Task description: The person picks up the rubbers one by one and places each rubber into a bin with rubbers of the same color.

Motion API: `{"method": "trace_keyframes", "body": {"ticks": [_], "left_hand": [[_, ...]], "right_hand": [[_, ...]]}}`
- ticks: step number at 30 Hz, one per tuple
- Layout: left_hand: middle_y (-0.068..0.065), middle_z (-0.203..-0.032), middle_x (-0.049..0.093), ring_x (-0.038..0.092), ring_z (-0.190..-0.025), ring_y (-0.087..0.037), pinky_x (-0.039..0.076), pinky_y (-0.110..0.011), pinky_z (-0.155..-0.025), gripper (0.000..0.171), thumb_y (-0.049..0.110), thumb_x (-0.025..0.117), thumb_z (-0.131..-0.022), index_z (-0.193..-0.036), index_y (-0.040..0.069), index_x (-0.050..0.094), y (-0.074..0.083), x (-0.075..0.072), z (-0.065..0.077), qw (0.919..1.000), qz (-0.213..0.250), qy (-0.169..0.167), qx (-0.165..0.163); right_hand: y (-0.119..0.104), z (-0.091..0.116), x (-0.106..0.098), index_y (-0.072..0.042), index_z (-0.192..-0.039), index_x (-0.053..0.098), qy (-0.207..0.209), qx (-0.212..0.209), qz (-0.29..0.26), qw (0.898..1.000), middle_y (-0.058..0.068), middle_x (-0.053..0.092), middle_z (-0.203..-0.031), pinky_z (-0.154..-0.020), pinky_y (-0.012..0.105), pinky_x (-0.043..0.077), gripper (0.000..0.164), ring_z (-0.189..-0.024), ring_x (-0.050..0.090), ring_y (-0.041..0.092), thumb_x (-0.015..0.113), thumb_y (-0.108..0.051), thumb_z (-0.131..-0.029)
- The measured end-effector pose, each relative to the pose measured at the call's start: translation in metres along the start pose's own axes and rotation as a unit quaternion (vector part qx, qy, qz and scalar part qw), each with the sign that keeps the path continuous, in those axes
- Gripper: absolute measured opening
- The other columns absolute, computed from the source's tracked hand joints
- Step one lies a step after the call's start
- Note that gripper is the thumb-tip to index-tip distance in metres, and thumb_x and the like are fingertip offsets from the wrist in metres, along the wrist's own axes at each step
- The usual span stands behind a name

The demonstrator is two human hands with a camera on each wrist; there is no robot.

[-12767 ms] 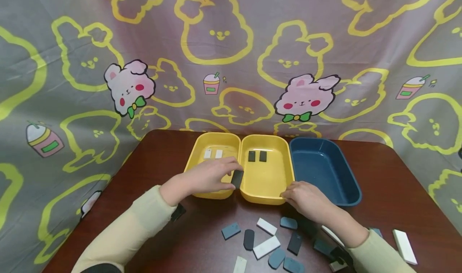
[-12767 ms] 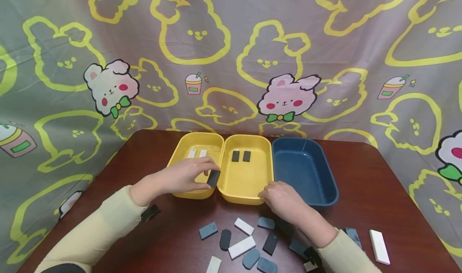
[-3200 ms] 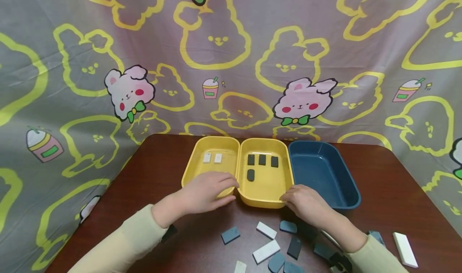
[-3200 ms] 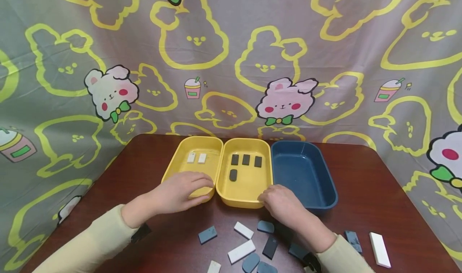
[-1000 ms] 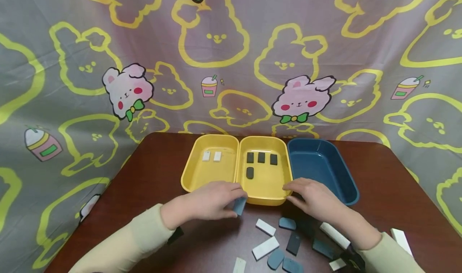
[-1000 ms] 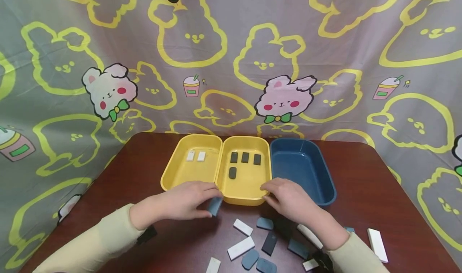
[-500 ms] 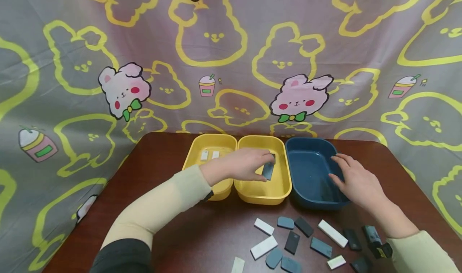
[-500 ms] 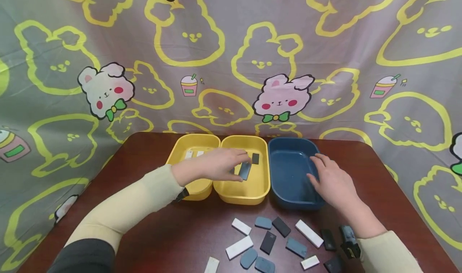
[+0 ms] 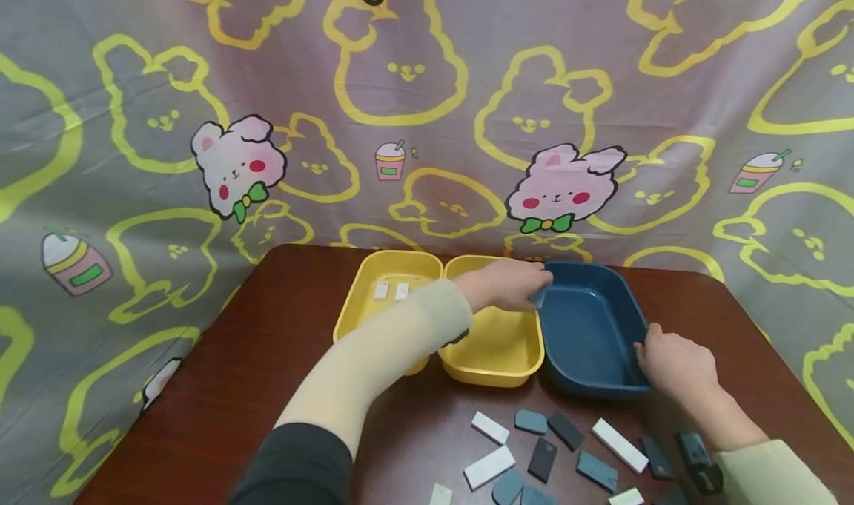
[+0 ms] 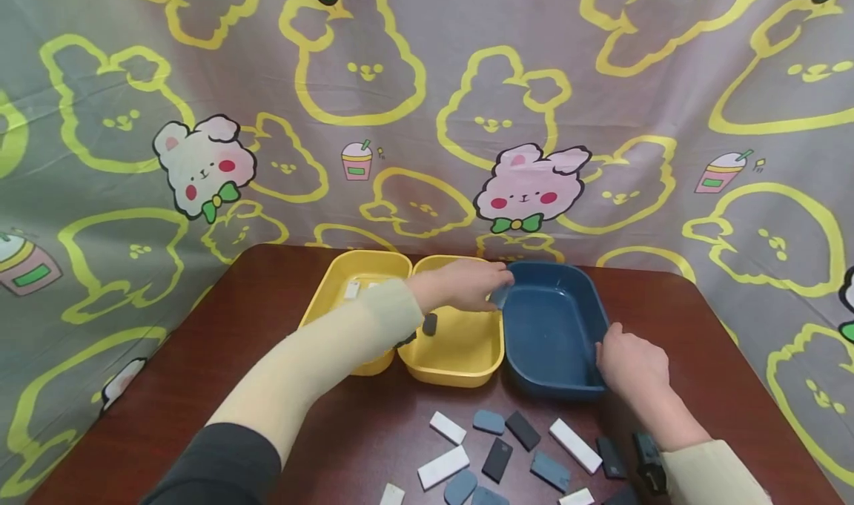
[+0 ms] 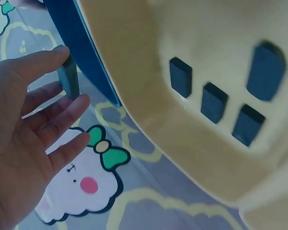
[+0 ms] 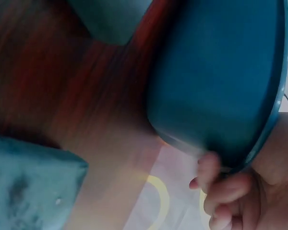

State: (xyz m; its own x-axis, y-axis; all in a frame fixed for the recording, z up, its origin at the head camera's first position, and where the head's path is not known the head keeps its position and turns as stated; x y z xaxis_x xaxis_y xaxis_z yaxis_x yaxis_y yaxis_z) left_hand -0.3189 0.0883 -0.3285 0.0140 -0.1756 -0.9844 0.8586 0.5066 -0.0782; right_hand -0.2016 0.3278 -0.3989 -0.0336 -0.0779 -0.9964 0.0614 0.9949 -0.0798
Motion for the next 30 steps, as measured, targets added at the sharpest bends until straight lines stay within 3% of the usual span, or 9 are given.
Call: {"method": "trace_keyframes", "body": {"ticks": [4, 11, 16, 23, 30], "left_hand": [[0.004, -0.129, 0.055, 0.049, -0.118, -0.01, 0.039, -0.023, -0.099, 0.05, 0.034, 0.066, -0.092, -0.136, 0.017, 0.051, 0.009, 0.002, -0.026, 0.9995, 0.008, -0.013, -0.027], [0.006, -0.13, 0.055, 0.05, -0.116, -0.009, 0.039, -0.025, -0.099, 0.044, 0.028, 0.06, -0.096, -0.138, 0.02, 0.05, 0.023, 0.015, -0.059, 0.9972, 0.005, -0.04, -0.062], [0.008, -0.118, 0.06, 0.053, -0.102, -0.009, 0.041, -0.024, -0.091, 0.028, 0.022, 0.056, -0.099, -0.127, 0.022, 0.058, 0.028, 0.025, -0.067, 0.9932, 0.025, -0.071, -0.089], [0.01, -0.119, 0.062, 0.054, -0.112, -0.009, 0.026, -0.031, -0.11, 0.028, 0.02, 0.055, -0.099, -0.126, 0.025, 0.062, 0.031, 0.035, -0.075, 0.9905, 0.005, -0.071, -0.118], [0.011, -0.116, 0.065, 0.055, -0.111, -0.009, 0.027, -0.033, -0.109, 0.026, 0.023, 0.054, -0.1, -0.123, 0.028, 0.065, 0.036, 0.046, -0.087, 0.9851, -0.026, -0.082, -0.149]], "right_hand": [[0.001, 0.0, 0.003, 0.019, -0.093, 0.049, 0.007, 0.004, -0.004, 1.0, 0.009, 0.044, -0.056, -0.043, 0.037, 0.042, 0.03, -0.049, 0.046, 0.023, 0.06, -0.008, -0.087], [0.0, -0.003, 0.002, 0.026, -0.106, 0.045, -0.01, 0.02, 0.01, 1.0, 0.011, 0.046, -0.057, -0.044, 0.038, 0.044, 0.046, -0.049, 0.048, 0.024, 0.067, -0.007, -0.082], [0.001, -0.002, 0.004, 0.026, -0.107, 0.045, -0.008, 0.018, 0.016, 1.0, 0.01, 0.046, -0.056, -0.044, 0.037, 0.044, 0.052, -0.048, 0.047, 0.023, 0.072, -0.007, -0.078], [0.0, -0.002, 0.003, 0.028, -0.108, 0.044, -0.003, 0.022, 0.028, 0.999, 0.012, 0.047, -0.057, -0.045, 0.039, 0.044, 0.05, -0.048, 0.048, 0.025, 0.069, -0.004, -0.079], [-0.002, -0.002, 0.004, 0.026, -0.106, 0.045, -0.002, 0.024, 0.026, 0.999, 0.012, 0.048, -0.057, -0.045, 0.041, 0.045, 0.049, -0.048, 0.048, 0.025, 0.07, -0.005, -0.078]]}}
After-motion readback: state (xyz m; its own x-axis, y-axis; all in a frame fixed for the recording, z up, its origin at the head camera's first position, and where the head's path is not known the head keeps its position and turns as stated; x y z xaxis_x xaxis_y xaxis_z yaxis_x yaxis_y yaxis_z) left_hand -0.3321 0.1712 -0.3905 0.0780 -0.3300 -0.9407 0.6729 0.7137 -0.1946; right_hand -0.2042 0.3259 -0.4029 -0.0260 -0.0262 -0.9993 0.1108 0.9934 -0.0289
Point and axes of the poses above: each hand's wrist, its own z-axis away from the middle knuckle, its own x-axis out of the palm, y = z × x, the point moved 1 cm from there along -z, towards the middle knuckle
